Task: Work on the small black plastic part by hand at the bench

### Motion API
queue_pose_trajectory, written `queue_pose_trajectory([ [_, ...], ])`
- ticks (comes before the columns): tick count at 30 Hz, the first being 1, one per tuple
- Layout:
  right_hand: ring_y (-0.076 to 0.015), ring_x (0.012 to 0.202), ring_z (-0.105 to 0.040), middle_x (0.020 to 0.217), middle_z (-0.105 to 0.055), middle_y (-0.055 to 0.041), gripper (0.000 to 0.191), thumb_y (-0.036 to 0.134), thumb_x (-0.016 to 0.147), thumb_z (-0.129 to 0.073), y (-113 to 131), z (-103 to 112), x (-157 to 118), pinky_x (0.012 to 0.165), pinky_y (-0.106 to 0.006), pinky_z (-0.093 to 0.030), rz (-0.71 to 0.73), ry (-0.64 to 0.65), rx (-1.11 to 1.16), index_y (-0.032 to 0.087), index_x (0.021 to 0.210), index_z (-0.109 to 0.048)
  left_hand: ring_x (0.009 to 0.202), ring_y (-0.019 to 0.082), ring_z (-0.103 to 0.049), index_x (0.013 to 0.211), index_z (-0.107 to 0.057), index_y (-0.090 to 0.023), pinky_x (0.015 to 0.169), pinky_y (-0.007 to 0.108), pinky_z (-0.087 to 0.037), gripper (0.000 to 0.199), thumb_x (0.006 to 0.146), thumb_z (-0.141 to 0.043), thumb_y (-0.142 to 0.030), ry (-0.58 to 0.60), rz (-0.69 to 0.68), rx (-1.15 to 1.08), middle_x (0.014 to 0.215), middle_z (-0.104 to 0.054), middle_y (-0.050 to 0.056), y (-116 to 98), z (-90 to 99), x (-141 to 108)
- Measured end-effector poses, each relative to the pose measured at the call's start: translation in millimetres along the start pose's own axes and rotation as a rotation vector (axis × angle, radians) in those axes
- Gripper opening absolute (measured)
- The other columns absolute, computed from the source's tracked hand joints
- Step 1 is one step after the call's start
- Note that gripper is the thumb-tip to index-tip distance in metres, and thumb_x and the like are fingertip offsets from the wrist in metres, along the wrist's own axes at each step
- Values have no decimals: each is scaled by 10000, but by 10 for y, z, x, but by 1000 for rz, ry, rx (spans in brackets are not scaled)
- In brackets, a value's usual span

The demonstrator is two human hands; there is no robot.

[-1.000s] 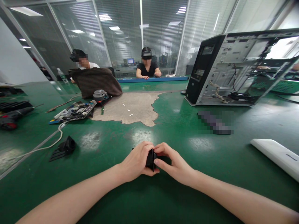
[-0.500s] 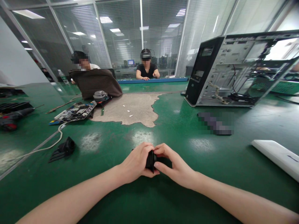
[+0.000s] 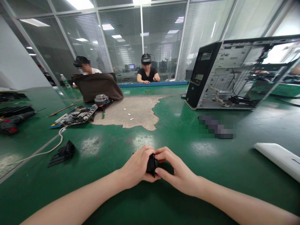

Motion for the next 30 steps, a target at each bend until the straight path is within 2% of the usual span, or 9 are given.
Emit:
queue_pose_trajectory([
  [3, -170, 896, -527, 979, -510, -56, 153, 159, 813, -533, -70, -17, 14, 799, -339, -466, -49, -10, 57, 184, 958, -491, 928, 238, -533, 1138, -307, -192, 776, 399, -480, 676, 593, -704, -246, 11, 12, -2, 1016, -483, 80, 7, -3, -3],
  [8, -156, 840, -574, 926, -563, -42, 245, 135, 810, -531, -137, -78, 17, 772, -330, -490, -176, 44, 187, 180, 1030, -434, 929, 236, -525, 1136, -303, -194, 789, 404, -476, 692, 585, -718, -251, 19, 34, -5, 1041, -467, 82, 43, -31, -19],
  [13, -178, 922, -522, 983, -509, -51, 301, 109, 742, -600, -39, -22, 2, 815, -340, -471, -76, 24, 75, 181, 1007, -476, 924, 239, -521, 1129, -289, -207, 795, 420, -474, 673, 596, -700, -229, 26, 33, -1, 1030, -457, 74, 21, -26, -8],
  [15, -177, 934, -514, 999, -497, -56, 265, 125, 767, -577, -25, -17, 5, 821, -338, -470, -47, 21, 93, 182, 1007, -481, 917, 238, -522, 1127, -289, -207, 785, 416, -477, 667, 594, -691, -210, 22, 28, 5, 1023, -457, 73, 2, -13, 1],
  [19, -162, 854, -552, 925, -524, -48, 142, 165, 816, -527, -78, -36, 37, 787, -339, -485, -102, -3, 176, 171, 951, -482, 879, 235, -529, 1111, -296, -210, 742, 398, -487, 703, 553, -723, -205, 12, 37, 9, 989, -467, 63, -2, -1, -1],
  [24, -152, 832, -578, 929, -559, -43, 235, 113, 812, -506, -94, -81, 36, 768, -328, -495, -188, 24, 199, 177, 1028, -441, 892, 238, -531, 1112, -302, -197, 753, 392, -483, 687, 567, -719, -230, -4, 24, 22, 992, -480, 72, 12, -7, -23],
  [30, -184, 933, -516, 996, -515, -53, 297, 70, 740, -559, 25, -25, 13, 826, -359, -464, -64, -5, 63, 191, 999, -478, 886, 241, -537, 1110, -307, -195, 762, 405, -483, 641, 587, -676, -228, -32, -4, 17, 968, -486, 71, -18, 16, 1],
])
Point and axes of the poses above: each hand's wrist, its own x-axis towards the middle knuckle, its own z-axis out of the back of the hand, y = z × x, the point moved 6 cm from there along x, towards the middle knuckle
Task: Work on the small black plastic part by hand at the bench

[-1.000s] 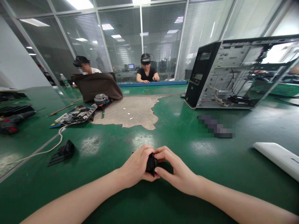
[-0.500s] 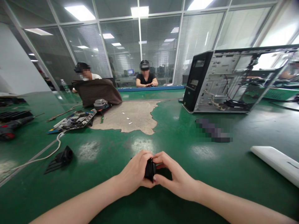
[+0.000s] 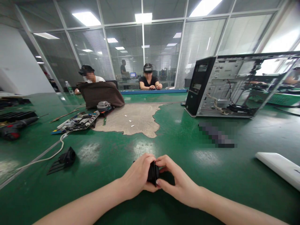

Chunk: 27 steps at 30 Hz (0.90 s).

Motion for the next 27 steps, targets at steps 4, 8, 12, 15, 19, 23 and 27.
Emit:
queue_pose_trajectory([
  [4, -166, 864, -549, 916, -532, -39, 148, 135, 805, -516, -41, -18, 28, 787, -344, -483, -44, -2, 90, 187, 937, -476, 861, 237, -536, 1102, -301, -194, 734, 398, -492, 673, 566, -706, -236, 4, 5, -1, 956, -482, 68, 18, -7, -8],
  [8, -156, 802, -584, 864, -560, -27, 165, 134, 822, -495, -117, -70, 35, 727, -327, -500, -159, 14, 147, 185, 969, -442, 862, 229, -531, 1094, -312, -189, 735, 380, -488, 689, 547, -727, -253, 3, 19, -11, 958, -479, 66, 57, -24, -31],
  [12, -170, 895, -553, 964, -540, -47, 242, 100, 794, -519, -38, -58, 13, 789, -341, -482, -72, 34, 72, 193, 1011, -466, 872, 225, -527, 1102, -316, -185, 747, 376, -481, 650, 576, -695, -231, 4, 28, -12, 970, -484, 70, 52, -20, -38],
  [15, -189, 986, -505, 1056, -493, -65, 265, 83, 755, -556, 31, -10, 4, 860, -365, -448, 22, 7, 2, 192, 986, -487, 891, 232, -525, 1113, -315, -184, 763, 387, -475, 641, 590, -682, -226, 3, 20, -12, 981, -486, 75, 37, -13, -36],
  [19, -174, 934, -528, 1003, -504, -61, 144, 146, 814, -516, -9, -3, 32, 796, -336, -488, 1, -19, 70, 193, 948, -493, 878, 235, -531, 1105, -323, -188, 746, 377, -477, 659, 569, -704, -233, -4, 32, -30, 964, -490, 69, 54, -16, -38],
  [23, -164, 894, -559, 968, -535, -47, 213, 132, 804, -530, -79, -48, 58, 806, -349, -495, -71, -14, 135, 190, 996, -455, 881, 235, -530, 1113, -312, -193, 755, 380, -477, 690, 560, -720, -257, 2, 21, -23, 975, -483, 70, 67, -33, -43],
  [27, -166, 883, -562, 939, -552, -42, 209, 116, 807, -515, -74, -74, 34, 799, -349, -492, -96, 43, 117, 188, 997, -465, 888, 238, -531, 1113, -313, -190, 763, 386, -479, 683, 565, -714, -271, -12, 14, -13, 980, -480, 74, 69, -34, -50],
])
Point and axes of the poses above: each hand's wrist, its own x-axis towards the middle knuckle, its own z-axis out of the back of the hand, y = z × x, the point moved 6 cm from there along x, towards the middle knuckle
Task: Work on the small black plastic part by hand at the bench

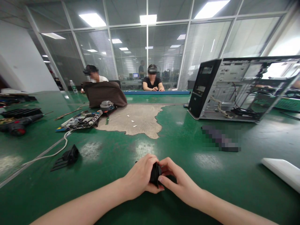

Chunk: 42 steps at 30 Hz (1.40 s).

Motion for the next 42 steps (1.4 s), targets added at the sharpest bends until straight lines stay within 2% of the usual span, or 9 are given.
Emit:
queue_pose_trajectory([
  [6, -183, 936, -521, 1019, -506, -54, 213, 110, 772, -553, 103, 59, -32, 834, -359, -457, 121, -53, -135, 201, 959, -506, 904, 240, -533, 1116, -311, -194, 772, 395, -482, 650, 594, -694, -258, 11, -7, -5, 997, -488, 78, -16, 11, 4],
  [9, -167, 877, -549, 952, -520, -45, 163, 130, 796, -528, 54, 51, 1, 768, -330, -496, 71, -72, -41, 195, 942, -494, 899, 241, -535, 1115, -306, -191, 765, 389, -483, 692, 559, -713, -248, -1, -13, -4, 993, -485, 78, -8, 11, 8],
  [14, -163, 868, -575, 947, -549, -41, 230, 109, 802, -503, -34, -3, 14, 787, -345, -500, -46, -35, 10, 189, 1013, -459, 924, 253, -534, 1117, -305, -194, 778, 396, -477, 688, 561, -707, -246, 5, -28, 7, 999, -495, 81, -7, -3, 4],
  [21, -188, 946, -517, 1016, -510, -55, 185, 122, 776, -547, 97, 44, -35, 841, -369, -453, 123, -53, -144, 205, 936, -505, 917, 248, -533, 1132, -307, -191, 789, 412, -476, 655, 601, -685, -256, 25, -5, 2, 1007, -492, 86, -37, 27, 18],
  [24, -175, 904, -531, 973, -517, -47, 127, 144, 797, -533, 78, 51, -8, 794, -341, -474, 106, -76, -95, 203, 905, -501, 912, 246, -532, 1128, -305, -190, 781, 399, -480, 678, 582, -701, -252, 19, -15, 8, 999, -489, 82, -33, 23, 11],
  [30, -160, 858, -568, 928, -550, -36, 225, 107, 814, -494, -18, -25, 15, 785, -342, -493, -44, -8, 19, 195, 1018, -457, 914, 236, -522, 1118, -304, -185, 786, 382, -476, 679, 577, -705, -264, 16, -19, 14, 1011, -480, 84, -17, 17, -2],
  [35, -186, 970, -514, 1032, -505, -52, 250, 72, 758, -542, 96, 18, -22, 841, -349, -457, 75, -15, -90, 202, 964, -488, 907, 231, -524, 1115, -315, -179, 796, 392, -473, 634, 608, -681, -281, 32, -2, 10, 1008, -485, 87, -41, 42, 11],
  [37, -183, 955, -513, 1025, -503, -51, 210, 94, 772, -538, 120, 40, -21, 843, -356, -445, 111, -37, -120, 205, 944, -496, 906, 233, -527, 1116, -313, -177, 792, 393, -475, 627, 612, -675, -271, 29, -9, 17, 1007, -485, 90, -51, 43, 11],
  [42, -163, 889, -541, 949, -521, -40, 153, 125, 800, -517, 42, 39, 22, 774, -320, -491, 51, -74, -28, 195, 932, -481, 902, 244, -533, 1116, -300, -178, 759, 387, -486, 670, 580, -692, -260, 7, -31, 35, 999, -483, 88, -31, 10, -3],
])
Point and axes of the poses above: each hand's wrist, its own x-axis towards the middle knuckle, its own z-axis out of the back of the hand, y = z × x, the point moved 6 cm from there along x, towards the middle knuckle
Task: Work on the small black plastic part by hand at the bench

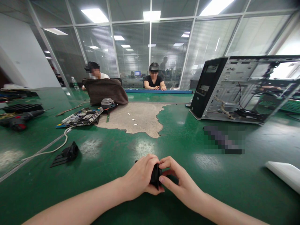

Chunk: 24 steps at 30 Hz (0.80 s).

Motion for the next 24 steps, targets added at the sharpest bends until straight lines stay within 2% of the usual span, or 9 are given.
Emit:
queue_pose_trajectory([
  [3, -159, 862, -565, 932, -543, -40, 196, 118, 812, -495, -73, -42, -5, 777, -333, -502, -100, 37, 31, 188, 992, -458, 915, 245, -535, 1127, -296, -181, 776, 388, -481, 673, 587, -687, -272, 5, -5, -2, 1008, -487, 88, 16, -16, -7],
  [5, -160, 847, -569, 919, -551, -39, 206, 119, 817, -490, -80, -55, -21, 779, -344, -500, -116, 70, 13, 189, 1008, -455, 936, 246, -534, 1135, -296, -184, 797, 389, -474, 670, 594, -682, -272, 7, 2, -6, 1024, -489, 89, 20, -7, -6],
  [9, -189, 944, -515, 1017, -506, -55, 254, 97, 763, -546, 15, -7, -44, 834, -367, -457, 32, 57, -104, 203, 982, -470, 1026, 255, -522, 1138, -302, -193, 868, 394, -441, 657, 605, -678, -271, 54, 18, -20, 1137, -481, 110, 13, -3, 0],
  [11, -188, 969, -498, 1036, -490, -56, 211, 105, 780, -533, 41, 13, -48, 853, -367, -435, 91, 43, -126, 206, 956, -477, 998, 251, -548, 1150, -297, -195, 857, 395, -443, 648, 621, -662, -281, 73, 37, -15, 1116, -516, 101, 22, -14, 0],
  [14, -177, 924, -512, 994, -499, -50, 154, 124, 799, -526, -2, 18, -35, 814, -354, -448, 74, 20, -100, 202, 923, -477, 896, 240, -585, 1100, -340, -190, 792, 376, -461, 611, 601, -672, -308, 75, 77, 5, 1007, -564, 72, 55, -27, -4],
  [16, -173, 897, -528, 973, -512, -51, 199, 122, 802, -522, -65, -3, -25, 782, -345, -473, 6, 31, -44, 200, 972, -454, 856, 236, -588, 1080, -350, -183, 755, 368, -467, 594, 602, -673, -324, 97, 97, 22, 961, -568, 67, 73, -42, -6],
  [19, -158, 842, -557, 940, -539, -43, 276, 114, 810, -510, -117, -69, -40, 762, -342, -491, -70, 122, 4, 198, 1056, -416, 870, 239, -578, 1085, -331, -182, 764, 379, -464, 584, 625, -657, -333, 93, 55, 32, 971, -560, 74, 47, -24, 0],
  [21, -158, 836, -553, 929, -529, -39, 274, 109, 796, -527, -95, -68, -58, 754, -337, -493, -56, 138, -9, 194, 1036, -427, 893, 243, -572, 1086, -321, -185, 777, 387, -462, 577, 637, -652, -330, 100, 27, 33, 1000, -550, 83, 26, -14, 7],
  [24, -174, 921, -510, 1015, -481, -53, 294, 95, 755, -571, -15, -19, -76, 804, -346, -468, 47, 100, -93, 198, 1005, -457, 906, 241, -568, 1078, -325, -187, 781, 388, -464, 560, 645, -649, -333, 108, 12, 31, 1018, -543, 87, 8, -8, 16],
])
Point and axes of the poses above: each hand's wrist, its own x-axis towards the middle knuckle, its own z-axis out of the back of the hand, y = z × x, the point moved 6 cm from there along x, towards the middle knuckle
